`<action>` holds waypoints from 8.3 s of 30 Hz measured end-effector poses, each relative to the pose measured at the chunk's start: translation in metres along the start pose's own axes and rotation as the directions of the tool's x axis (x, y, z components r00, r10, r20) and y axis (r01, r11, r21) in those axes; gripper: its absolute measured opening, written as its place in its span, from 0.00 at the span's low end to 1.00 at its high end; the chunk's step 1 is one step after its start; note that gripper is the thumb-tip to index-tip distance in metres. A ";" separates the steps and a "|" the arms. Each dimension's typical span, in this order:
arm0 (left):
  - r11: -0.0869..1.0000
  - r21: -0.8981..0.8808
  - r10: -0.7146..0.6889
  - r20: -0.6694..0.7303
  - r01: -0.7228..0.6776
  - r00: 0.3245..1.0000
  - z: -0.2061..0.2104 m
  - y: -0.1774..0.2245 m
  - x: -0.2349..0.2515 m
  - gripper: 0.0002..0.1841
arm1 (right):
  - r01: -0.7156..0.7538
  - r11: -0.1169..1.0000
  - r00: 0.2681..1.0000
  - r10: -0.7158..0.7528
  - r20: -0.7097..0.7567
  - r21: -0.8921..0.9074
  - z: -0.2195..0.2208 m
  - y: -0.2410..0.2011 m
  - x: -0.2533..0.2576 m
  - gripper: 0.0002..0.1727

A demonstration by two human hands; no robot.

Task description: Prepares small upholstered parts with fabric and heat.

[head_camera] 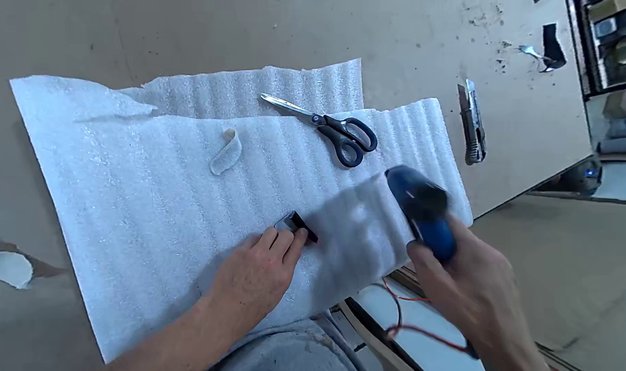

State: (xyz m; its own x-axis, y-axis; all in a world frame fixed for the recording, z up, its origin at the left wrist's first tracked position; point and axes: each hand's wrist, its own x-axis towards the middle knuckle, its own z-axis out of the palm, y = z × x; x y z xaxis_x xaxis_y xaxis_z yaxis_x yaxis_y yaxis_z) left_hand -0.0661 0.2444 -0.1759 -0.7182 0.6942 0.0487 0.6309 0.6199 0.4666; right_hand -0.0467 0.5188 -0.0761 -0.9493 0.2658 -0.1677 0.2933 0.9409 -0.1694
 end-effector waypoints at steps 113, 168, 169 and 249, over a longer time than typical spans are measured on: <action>0.992 0.098 0.098 -0.254 -0.076 0.962 0.002 -0.028 -0.034 0.19 | 0.680 0.661 0.734 -0.611 -0.298 0.318 0.130 -0.055 0.008 0.13; 0.953 -0.248 0.193 0.046 -0.176 0.980 -0.007 -0.050 0.047 0.10 | 0.279 0.941 0.944 -0.306 0.122 0.193 -0.010 0.004 -0.068 0.21; 0.952 -0.246 0.197 0.046 -0.180 0.979 -0.007 -0.050 0.047 0.10 | 0.321 0.920 0.926 -0.354 0.129 0.225 -0.003 -0.002 -0.077 0.20; 0.933 -0.132 0.342 0.039 -0.334 0.939 -0.009 -0.058 0.033 0.29 | 0.217 0.924 0.930 -0.293 0.220 0.315 -0.008 -0.006 -0.058 0.22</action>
State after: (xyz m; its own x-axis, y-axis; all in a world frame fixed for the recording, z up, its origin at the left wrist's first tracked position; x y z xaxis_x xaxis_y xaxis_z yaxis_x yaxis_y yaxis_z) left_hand -0.1292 0.2277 -0.1938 -0.4472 0.8779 0.1710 0.7902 0.2982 0.5355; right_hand 0.0056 0.4999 -0.0580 -0.9444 -0.0747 -0.3201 0.1009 0.8609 -0.4987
